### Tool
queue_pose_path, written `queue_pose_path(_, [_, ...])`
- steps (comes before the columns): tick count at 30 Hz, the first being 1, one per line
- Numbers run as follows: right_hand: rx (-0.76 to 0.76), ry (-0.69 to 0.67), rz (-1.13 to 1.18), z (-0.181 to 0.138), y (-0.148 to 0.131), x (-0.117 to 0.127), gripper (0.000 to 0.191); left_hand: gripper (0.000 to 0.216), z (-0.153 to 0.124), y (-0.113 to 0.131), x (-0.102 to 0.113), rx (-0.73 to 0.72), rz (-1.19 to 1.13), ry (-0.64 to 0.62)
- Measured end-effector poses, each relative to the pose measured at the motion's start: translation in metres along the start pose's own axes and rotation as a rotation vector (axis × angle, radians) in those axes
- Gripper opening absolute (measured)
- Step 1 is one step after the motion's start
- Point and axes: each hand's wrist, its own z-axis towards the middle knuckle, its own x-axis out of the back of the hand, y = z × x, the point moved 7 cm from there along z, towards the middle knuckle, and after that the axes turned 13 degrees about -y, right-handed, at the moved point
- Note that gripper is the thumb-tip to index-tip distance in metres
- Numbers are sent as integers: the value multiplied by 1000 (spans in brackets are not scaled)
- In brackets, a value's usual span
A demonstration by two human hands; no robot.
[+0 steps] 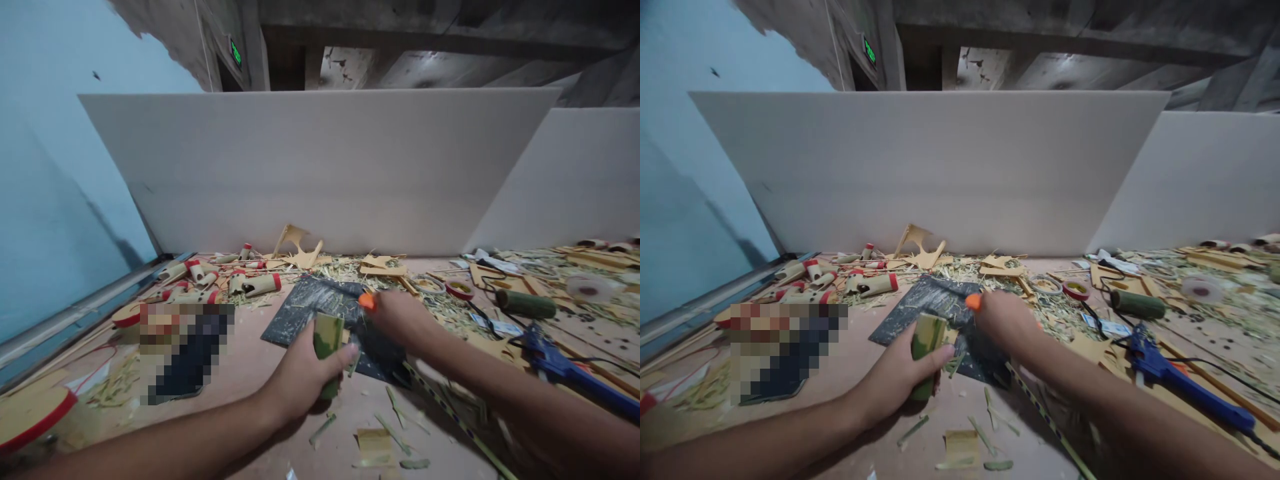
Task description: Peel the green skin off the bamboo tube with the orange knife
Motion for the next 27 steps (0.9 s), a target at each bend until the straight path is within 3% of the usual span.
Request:
queue_pose_path(4, [-35,54,31,10,21,14,28,48,0,1,0,-19,-38,-5])
queue_pose_path(9, [120,63,38,-4,4,10,22,52,3,-3,-1,16,-158,-77])
queue_pose_path(12, [171,45,30,-12,-5,6,18,51,3,-4,2,31,-118,-66])
queue_pose_path(20, [275,-82,5,-29,-26,-6,19,34,0,8,-2,-78,-45,-63])
queue_pose_path(23, [247,-110,-14,-32,-31,-14,19,32,0,13,-4,-128,-28,-76])
queue_pose_path(27, [95,-38,-32,-19,-21,-10,16,34,0,7,-3,-65,63,-29])
